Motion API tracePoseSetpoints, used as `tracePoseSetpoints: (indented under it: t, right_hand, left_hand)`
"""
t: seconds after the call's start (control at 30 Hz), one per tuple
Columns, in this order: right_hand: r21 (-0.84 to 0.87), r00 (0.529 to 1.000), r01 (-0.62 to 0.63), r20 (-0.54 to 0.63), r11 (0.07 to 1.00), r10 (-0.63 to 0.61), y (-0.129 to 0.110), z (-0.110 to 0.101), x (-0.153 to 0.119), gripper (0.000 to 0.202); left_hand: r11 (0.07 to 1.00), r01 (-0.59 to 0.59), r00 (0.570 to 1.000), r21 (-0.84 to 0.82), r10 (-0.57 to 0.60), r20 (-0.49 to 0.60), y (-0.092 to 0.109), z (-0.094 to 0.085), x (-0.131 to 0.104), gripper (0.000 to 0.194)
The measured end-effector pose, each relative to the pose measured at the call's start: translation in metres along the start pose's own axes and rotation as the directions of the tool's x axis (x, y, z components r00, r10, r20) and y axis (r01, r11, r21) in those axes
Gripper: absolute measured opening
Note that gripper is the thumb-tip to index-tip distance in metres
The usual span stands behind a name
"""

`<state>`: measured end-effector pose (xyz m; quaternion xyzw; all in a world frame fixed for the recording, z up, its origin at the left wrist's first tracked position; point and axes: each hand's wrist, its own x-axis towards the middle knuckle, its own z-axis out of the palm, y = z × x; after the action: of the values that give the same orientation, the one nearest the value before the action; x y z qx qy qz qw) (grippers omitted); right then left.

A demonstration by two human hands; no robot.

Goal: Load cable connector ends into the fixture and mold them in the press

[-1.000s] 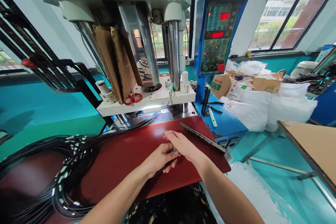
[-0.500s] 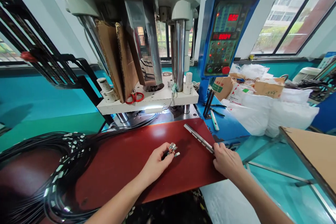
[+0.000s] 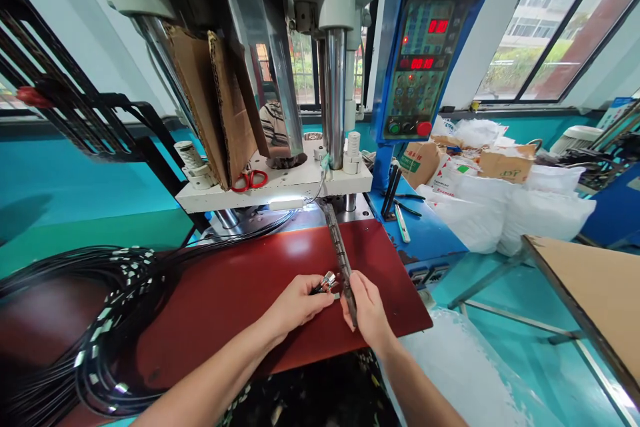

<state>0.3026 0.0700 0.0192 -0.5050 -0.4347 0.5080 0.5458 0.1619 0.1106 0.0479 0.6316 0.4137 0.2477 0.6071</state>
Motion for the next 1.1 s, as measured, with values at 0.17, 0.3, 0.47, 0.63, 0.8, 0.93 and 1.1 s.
tracePoseSetpoints:
  t: [0.17, 0.3, 0.47, 0.63, 0.8, 0.93, 1.1]
  right_hand:
    - [-0.069, 1.000, 0.013, -0.011, 0.998, -0.014, 0.000, 0.008, -0.002, 0.036]
    - [-0.094, 0.999, 0.023, -0.044, 0.995, -0.027, 0.001, 0.009, -0.001, 0.033]
    - [-0.176, 0.996, 0.069, -0.037, 0.982, -0.076, 0.004, 0.012, 0.000, 0.035]
    - [-0.160, 0.998, 0.036, -0.049, 0.986, -0.044, 0.003, 0.013, -0.002, 0.034]
    - [-0.045, 0.992, 0.013, -0.125, 0.999, -0.019, 0.005, 0.012, -0.003, 0.042]
    - [-0.007, 0.993, 0.040, -0.109, 0.999, -0.040, 0.007, 0.010, -0.003, 0.052]
    - [-0.037, 0.997, 0.032, -0.072, 0.999, -0.034, 0.007, 0.007, -0.004, 0.054]
  left_hand:
    - [0.988, 0.123, 0.992, -0.093, -0.122, 0.020, -0.005, 0.006, 0.009, 0.014]
    - [0.986, 0.116, 0.993, -0.117, -0.116, 0.013, -0.008, 0.009, 0.011, 0.014]
    - [0.999, -0.046, 0.998, -0.028, 0.045, -0.049, -0.017, 0.012, 0.011, 0.011]
    - [0.991, -0.121, 0.992, -0.061, 0.118, -0.049, -0.014, 0.005, 0.008, 0.014]
    - [0.990, 0.014, 0.997, -0.142, -0.025, -0.079, -0.001, -0.006, 0.012, 0.016]
    - [0.999, 0.011, 0.999, -0.053, -0.008, 0.050, 0.002, -0.003, 0.015, 0.013]
    - [1.000, 0.003, 1.000, -0.003, -0.003, 0.031, -0.005, 0.001, 0.017, 0.013]
